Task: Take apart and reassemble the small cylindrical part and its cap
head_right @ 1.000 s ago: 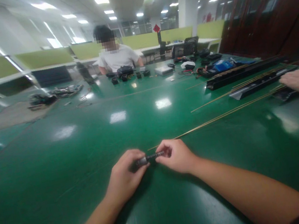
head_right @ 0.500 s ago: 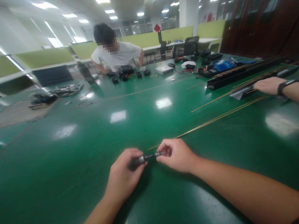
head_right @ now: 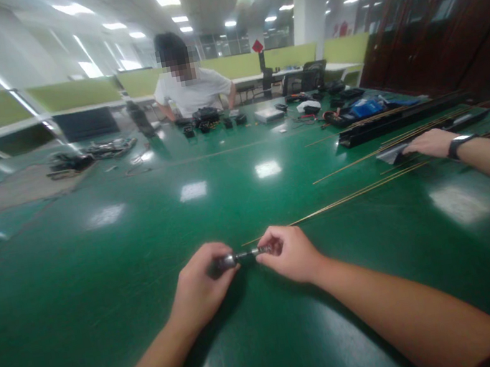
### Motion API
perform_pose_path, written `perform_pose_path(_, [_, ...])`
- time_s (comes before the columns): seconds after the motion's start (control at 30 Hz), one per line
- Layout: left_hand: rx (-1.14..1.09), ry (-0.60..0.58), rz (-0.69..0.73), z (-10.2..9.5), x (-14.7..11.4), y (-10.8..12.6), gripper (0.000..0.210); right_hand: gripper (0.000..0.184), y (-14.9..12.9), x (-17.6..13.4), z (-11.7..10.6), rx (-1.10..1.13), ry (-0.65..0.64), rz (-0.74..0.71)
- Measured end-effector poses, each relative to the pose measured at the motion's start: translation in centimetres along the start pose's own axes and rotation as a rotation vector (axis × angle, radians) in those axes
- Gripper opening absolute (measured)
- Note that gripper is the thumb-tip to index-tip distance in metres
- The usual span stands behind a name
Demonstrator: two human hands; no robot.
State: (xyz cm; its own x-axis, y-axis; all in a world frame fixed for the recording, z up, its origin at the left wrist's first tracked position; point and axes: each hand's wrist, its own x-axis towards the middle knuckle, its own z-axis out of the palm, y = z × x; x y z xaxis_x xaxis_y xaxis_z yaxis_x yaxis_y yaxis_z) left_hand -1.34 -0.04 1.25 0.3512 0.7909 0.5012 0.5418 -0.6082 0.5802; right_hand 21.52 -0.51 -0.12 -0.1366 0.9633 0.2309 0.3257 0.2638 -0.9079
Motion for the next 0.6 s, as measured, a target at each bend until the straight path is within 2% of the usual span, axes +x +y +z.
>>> perform_pose_path(0.1, [0.05, 0.103, -0.069, -0.4, 0.2, -0.5, 0.02, 0.017, -0.1, -0.1, 0.0, 0.102, 0.037, -0.031])
perform_pose_path(0.2, [0.048, 0.25, -0.246, -0.8, 0.7, -1.2, 0.031, 0.021, -0.2, -0.1, 0.0, 0.202, 0.039, -0.009])
perform_pose_path(0.3, [-0.293, 0.386, -0.541, -0.9, 1.3, -2.0, 0.046, 0.023, -0.1, 0.0, 0.2, 0.26, 0.035, 0.038])
perform_pose_path(0.37, [-0.547, 0.445, -0.67, -0.9, 1.5, -2.4, 0.048, 0.023, -0.1, 0.1, 0.2, 0.267, 0.034, 0.043])
perform_pose_path(0.5, [-0.715, 0.471, -0.736, -1.1, 1.6, -2.7, 0.04, 0.022, -0.1, 0.1, 0.2, 0.246, 0.01, 0.035])
perform_pose_path(0.6, [-0.785, 0.477, -0.741, -2.0, 1.6, -2.0, 0.037, 0.021, -0.1, 0.0, 0.2, 0.225, -0.007, 0.024])
